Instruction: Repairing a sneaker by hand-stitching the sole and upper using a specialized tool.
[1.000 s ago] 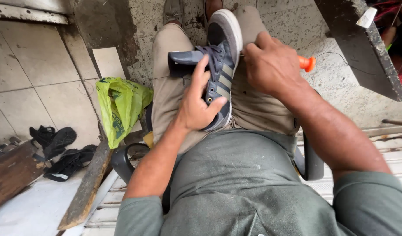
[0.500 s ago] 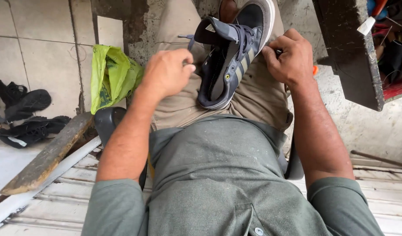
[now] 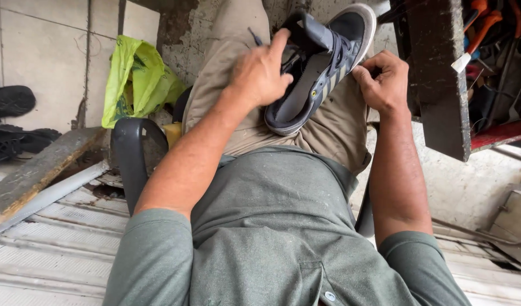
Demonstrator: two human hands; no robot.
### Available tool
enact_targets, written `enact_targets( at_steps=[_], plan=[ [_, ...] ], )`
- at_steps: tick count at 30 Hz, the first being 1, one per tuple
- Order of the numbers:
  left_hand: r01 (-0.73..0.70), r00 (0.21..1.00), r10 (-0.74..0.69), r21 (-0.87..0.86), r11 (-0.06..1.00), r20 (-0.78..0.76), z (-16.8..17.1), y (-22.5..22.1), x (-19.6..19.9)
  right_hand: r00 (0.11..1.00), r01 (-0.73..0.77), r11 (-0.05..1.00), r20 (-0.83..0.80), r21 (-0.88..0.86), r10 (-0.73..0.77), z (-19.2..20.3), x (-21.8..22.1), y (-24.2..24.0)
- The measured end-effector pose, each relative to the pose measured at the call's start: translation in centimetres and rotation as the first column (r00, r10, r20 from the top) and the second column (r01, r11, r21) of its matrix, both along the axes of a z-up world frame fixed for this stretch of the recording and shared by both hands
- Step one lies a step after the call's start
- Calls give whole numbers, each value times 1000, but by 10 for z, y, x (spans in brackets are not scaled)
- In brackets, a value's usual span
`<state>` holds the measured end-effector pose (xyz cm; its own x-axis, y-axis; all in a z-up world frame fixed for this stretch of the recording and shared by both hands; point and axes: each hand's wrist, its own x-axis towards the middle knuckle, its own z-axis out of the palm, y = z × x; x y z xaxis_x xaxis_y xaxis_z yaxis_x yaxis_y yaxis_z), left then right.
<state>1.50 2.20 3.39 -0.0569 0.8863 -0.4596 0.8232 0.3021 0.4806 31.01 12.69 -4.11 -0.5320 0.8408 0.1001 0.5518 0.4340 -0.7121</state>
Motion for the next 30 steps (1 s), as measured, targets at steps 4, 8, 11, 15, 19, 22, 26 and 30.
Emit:
enact_targets(
  at_steps=[4, 8, 11, 15, 19, 22, 26, 30],
  plan=[
    [-64, 990, 54, 70, 996, 133, 36, -24, -46, 1000, 16, 999, 19, -29, -15, -2, 3, -1],
    [-148, 981, 62, 505, 851, 183, 45, -59, -92, 1000, 1, 1000, 2, -8, -1, -2, 1, -1],
    [-266, 946, 58, 660, 703, 320, 44, -77, -103, 1000, -4, 1000, 8, 2, 4, -1, -1, 0],
    [-609, 235, -118, 241, 756, 965, 44, -72, -76, 1000, 3, 1000, 15, 2, -3, -1, -4, -2],
    [-445, -404, -317, 118, 888, 858, 38, -46, -30, 1000, -9, 1000, 21, 14, 9, -1, -5, -1],
    [-334, -528, -148, -45, 941, 836, 29, -35, -21, 1000, 14, 1000, 23, 8, -14, 0, -5, -3],
    [-105, 210, 170, -151, 983, 963, 30, -26, -13, 999, 5, 997, 33, 71, -7, 4, -6, -4],
    [-91, 488, 407, -419, 904, 772, 19, -4, 28, 997, -22, 994, 69, 108, 15, 11, -12, -8]
  ],
)
